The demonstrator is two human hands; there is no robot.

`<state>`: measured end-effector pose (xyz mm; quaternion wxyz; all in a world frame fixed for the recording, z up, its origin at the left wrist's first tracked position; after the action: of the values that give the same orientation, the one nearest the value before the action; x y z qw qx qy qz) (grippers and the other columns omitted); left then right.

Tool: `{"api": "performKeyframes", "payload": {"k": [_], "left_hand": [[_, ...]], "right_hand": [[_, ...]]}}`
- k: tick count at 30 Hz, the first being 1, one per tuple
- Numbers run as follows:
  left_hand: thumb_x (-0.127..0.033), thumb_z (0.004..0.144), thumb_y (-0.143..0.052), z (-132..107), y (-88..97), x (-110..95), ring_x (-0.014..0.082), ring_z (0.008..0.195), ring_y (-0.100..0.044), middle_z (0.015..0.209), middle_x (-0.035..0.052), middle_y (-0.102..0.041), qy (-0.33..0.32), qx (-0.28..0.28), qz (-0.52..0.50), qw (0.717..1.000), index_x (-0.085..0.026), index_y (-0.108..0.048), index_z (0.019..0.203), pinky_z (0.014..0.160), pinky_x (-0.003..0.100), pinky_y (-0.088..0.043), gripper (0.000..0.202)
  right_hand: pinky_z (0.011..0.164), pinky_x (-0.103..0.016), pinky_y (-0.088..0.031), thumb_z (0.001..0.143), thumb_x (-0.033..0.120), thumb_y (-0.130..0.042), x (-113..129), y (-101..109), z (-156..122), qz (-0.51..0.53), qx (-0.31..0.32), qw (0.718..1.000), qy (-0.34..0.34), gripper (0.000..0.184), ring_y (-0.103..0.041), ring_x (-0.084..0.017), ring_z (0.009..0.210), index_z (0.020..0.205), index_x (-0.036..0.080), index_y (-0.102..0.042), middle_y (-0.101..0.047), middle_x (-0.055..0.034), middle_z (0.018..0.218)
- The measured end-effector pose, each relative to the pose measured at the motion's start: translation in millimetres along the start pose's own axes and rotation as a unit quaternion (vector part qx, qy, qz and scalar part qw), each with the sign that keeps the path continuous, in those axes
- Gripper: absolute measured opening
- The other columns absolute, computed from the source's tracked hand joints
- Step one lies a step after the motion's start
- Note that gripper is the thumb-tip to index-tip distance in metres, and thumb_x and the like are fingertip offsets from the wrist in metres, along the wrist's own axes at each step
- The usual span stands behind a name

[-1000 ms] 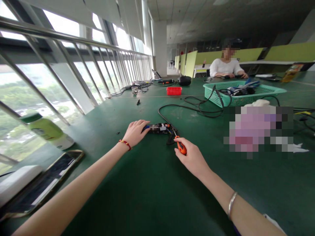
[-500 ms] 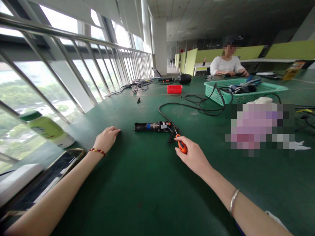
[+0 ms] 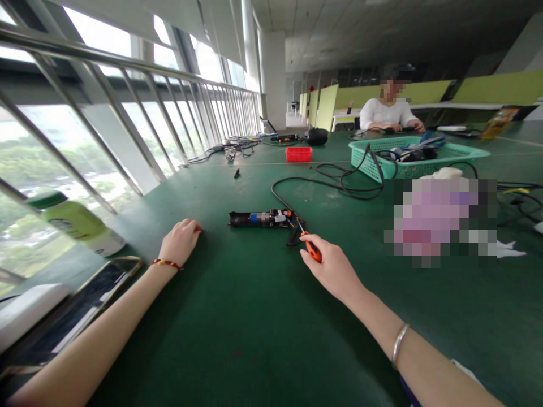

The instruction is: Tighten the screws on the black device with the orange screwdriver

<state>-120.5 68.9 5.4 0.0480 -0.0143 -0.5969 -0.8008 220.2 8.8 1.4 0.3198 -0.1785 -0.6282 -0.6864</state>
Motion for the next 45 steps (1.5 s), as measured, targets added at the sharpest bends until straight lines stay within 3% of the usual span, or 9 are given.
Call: {"api": "performKeyframes", "payload": {"k": [9, 13, 18, 22, 27, 35, 45], "left_hand": [[-0.017, 0.086, -0.042, 1, 5.6, -1, 0.0222, 0.091, -0.063, 0.098, 0.0075, -0.066, -0.011, -0.017, 0.002, 1.000, -0.017, -0.063, 0.092, 0.084, 0.033, -0.046, 0.023], [-0.020, 0.082, -0.045, -2, 21.4, -11, 0.0197, 0.081, -0.064, 0.096, 0.0049, -0.066, -0.006, -0.047, -0.066, 0.997, -0.019, -0.065, 0.088, 0.073, 0.030, -0.049, 0.020], [-0.018, 0.078, -0.048, -1, 55.0, -61, 0.0152, 0.075, -0.062, 0.088, 0.0020, -0.065, -0.113, -0.092, -0.195, 0.970, -0.019, -0.065, 0.081, 0.070, 0.024, -0.050, 0.017], [-0.013, 0.078, -0.048, 7, 68.1, -108, 0.0140, 0.076, -0.061, 0.092, 0.0018, -0.064, -0.200, -0.093, -0.209, 0.953, -0.019, -0.066, 0.081, 0.071, 0.024, -0.048, 0.019], [-0.012, 0.081, -0.049, 17, 53.4, -134, 0.0149, 0.079, -0.062, 0.095, 0.0021, -0.065, -0.215, -0.078, -0.167, 0.959, -0.019, -0.067, 0.086, 0.067, 0.023, -0.047, 0.019], [-0.015, 0.088, -0.049, 18, 28.4, -134, 0.0137, 0.085, -0.064, 0.099, 0.0019, -0.067, -0.255, -0.102, -0.165, 0.947, -0.020, -0.068, 0.092, 0.068, 0.021, -0.048, 0.020], [-0.014, 0.090, -0.049, 14, 21.6, -144, 0.0146, 0.089, -0.059, 0.100, 0.0051, -0.064, -0.318, -0.113, -0.079, 0.938, -0.017, -0.066, 0.095, 0.064, 0.021, -0.048, 0.019]], "right_hand": [[0.059, -0.029, -0.045, 0.088, 0.043, -0.040, 0, 3, 0, -0.004, 0.005, 1.000, -0.004, 0.041, -0.059, -0.017, 0.060, 0.114, 0.018, -0.060, -0.059, -0.0017, 0.068], [0.055, -0.028, -0.042, 0.088, 0.041, -0.040, 4, 4, -2, 0.012, 0.006, 1.000, 0.001, 0.040, -0.055, -0.015, 0.055, 0.112, 0.018, -0.061, -0.056, -0.0004, 0.064], [0.051, -0.026, -0.035, 0.087, 0.037, -0.042, 13, 2, -8, 0.018, 0.014, 0.999, 0.033, 0.034, -0.047, -0.012, 0.049, 0.105, 0.019, -0.064, -0.056, 0.0008, 0.062], [0.053, -0.026, -0.036, 0.087, 0.035, -0.044, 18, 0, -11, 0.033, 0.032, 0.997, 0.063, 0.030, -0.046, -0.011, 0.050, 0.102, 0.019, -0.064, -0.057, 0.0009, 0.064], [0.053, -0.025, -0.038, 0.087, 0.035, -0.045, 16, -1, -9, 0.053, 0.048, 0.996, 0.059, 0.030, -0.049, -0.011, 0.052, 0.105, 0.019, -0.063, -0.058, 0.0007, 0.066], [0.052, -0.025, -0.032, 0.085, 0.034, -0.049, 18, -1, -9, 0.016, 0.032, 0.996, 0.082, 0.027, -0.043, -0.010, 0.049, 0.101, 0.019, -0.065, -0.054, 0.0025, 0.062], [0.053, -0.025, -0.031, 0.085, 0.034, -0.048, 19, -1, -10, 0.018, 0.039, 0.996, 0.079, 0.029, -0.039, -0.010, 0.050, 0.103, 0.018, -0.064, -0.052, 0.0027, 0.063]]}}
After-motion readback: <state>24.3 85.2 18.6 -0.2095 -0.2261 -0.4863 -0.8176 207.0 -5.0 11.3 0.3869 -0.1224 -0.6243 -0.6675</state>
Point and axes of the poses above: each hand's wrist, its own z-axis towards the middle knuckle, its own y-axis out of the back of the hand, x = y × z, the point moved 5 cm from there along z, towards the middle knuckle
